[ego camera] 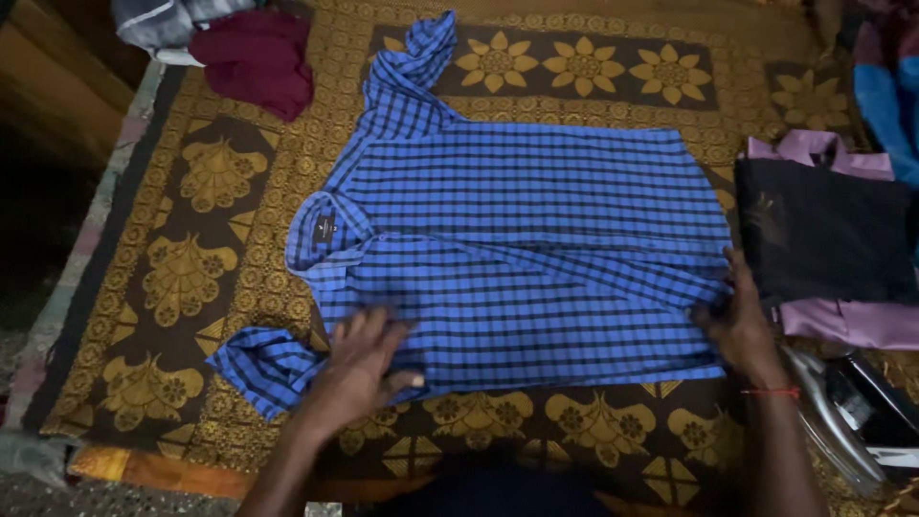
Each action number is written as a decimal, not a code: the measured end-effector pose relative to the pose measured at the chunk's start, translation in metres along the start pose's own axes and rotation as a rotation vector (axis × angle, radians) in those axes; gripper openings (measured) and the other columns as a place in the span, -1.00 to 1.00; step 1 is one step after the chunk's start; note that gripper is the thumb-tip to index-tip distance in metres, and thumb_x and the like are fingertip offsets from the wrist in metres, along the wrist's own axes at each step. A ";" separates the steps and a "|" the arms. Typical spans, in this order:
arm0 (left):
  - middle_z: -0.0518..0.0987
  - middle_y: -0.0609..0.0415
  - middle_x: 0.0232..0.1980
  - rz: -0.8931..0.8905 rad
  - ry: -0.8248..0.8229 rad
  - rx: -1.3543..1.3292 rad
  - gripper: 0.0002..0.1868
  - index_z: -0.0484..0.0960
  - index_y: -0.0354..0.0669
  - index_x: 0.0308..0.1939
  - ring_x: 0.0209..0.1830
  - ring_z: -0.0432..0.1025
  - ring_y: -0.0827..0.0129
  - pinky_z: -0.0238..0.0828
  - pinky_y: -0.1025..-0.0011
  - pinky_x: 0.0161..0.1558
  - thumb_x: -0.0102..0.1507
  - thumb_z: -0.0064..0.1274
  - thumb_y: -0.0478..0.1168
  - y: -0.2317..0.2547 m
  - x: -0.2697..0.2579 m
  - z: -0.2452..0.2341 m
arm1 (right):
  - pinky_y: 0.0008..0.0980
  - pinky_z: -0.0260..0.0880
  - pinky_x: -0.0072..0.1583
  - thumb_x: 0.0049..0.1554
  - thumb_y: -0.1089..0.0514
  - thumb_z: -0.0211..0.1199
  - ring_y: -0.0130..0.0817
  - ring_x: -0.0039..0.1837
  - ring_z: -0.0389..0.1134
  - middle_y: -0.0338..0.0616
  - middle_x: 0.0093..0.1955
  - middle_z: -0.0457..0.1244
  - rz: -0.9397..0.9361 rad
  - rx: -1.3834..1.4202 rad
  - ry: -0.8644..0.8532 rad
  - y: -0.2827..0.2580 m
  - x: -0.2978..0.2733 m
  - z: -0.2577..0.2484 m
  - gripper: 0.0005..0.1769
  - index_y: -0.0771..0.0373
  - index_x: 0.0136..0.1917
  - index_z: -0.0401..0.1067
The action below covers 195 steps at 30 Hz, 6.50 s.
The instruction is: The person irons a blue checkered shirt laid out on a patterned bedsheet. They smooth the fabric, button the shirt, and continue ironing the front and collar areas.
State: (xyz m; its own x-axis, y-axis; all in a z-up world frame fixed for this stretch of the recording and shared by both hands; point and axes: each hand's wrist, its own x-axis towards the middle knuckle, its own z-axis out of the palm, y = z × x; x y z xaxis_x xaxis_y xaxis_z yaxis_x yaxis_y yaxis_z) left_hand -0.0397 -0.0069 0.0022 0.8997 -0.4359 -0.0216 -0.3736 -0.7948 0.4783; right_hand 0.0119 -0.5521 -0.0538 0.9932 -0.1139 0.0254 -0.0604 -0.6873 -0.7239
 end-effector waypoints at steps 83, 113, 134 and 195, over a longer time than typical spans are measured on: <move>0.52 -0.14 0.06 -0.045 0.318 -0.003 -0.45 0.72 -0.05 -0.04 0.16 0.40 -0.10 0.32 0.12 0.16 -0.05 0.05 -0.57 -0.144 0.115 -0.007 | -0.10 0.38 0.17 0.06 0.39 0.26 0.03 0.09 0.38 -0.02 -0.03 0.36 -0.812 0.021 -0.139 -0.195 0.087 0.198 -0.74 0.23 0.04 0.51; 0.61 -0.18 -0.10 -0.256 0.508 -0.004 -0.64 0.64 -0.23 -0.24 0.11 0.38 -0.20 0.02 -0.24 0.17 -0.03 0.33 -0.12 -0.110 0.109 0.009 | -0.53 0.34 -0.07 0.16 0.35 0.24 -0.61 -0.13 0.31 -0.33 -0.20 0.32 -0.418 0.577 -0.417 -0.233 0.136 0.390 -0.95 0.28 -0.07 0.45; 0.65 -0.03 -0.44 -0.381 0.346 -0.721 -0.81 0.69 -0.24 -0.40 -0.42 0.50 0.41 0.44 0.34 -0.31 0.20 0.23 -0.18 -0.153 0.123 0.030 | -0.58 0.27 -0.13 0.13 0.34 0.29 -0.63 -0.18 0.28 -0.33 -0.20 0.35 -0.107 0.567 -0.620 -0.284 0.129 0.325 -0.89 0.33 -0.04 0.55; 0.73 0.06 -0.28 -0.449 0.484 -0.725 -0.87 0.73 -0.15 -0.27 -0.22 0.60 0.35 0.38 0.30 0.09 0.24 0.10 -0.23 -0.142 0.128 0.043 | -0.57 0.29 -0.17 0.15 0.37 0.21 -0.64 -0.21 0.26 -0.26 -0.22 0.29 -0.455 0.483 -0.346 -0.254 0.091 0.353 -0.94 0.31 -0.07 0.45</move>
State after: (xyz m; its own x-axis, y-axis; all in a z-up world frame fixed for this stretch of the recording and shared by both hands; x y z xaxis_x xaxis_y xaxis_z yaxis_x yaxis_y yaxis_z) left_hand 0.1186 0.0321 -0.1065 0.9802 0.1922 -0.0483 0.1094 -0.3217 0.9405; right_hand 0.1524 -0.1348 -0.1113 0.8892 0.3936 0.2333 0.3349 -0.2123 -0.9180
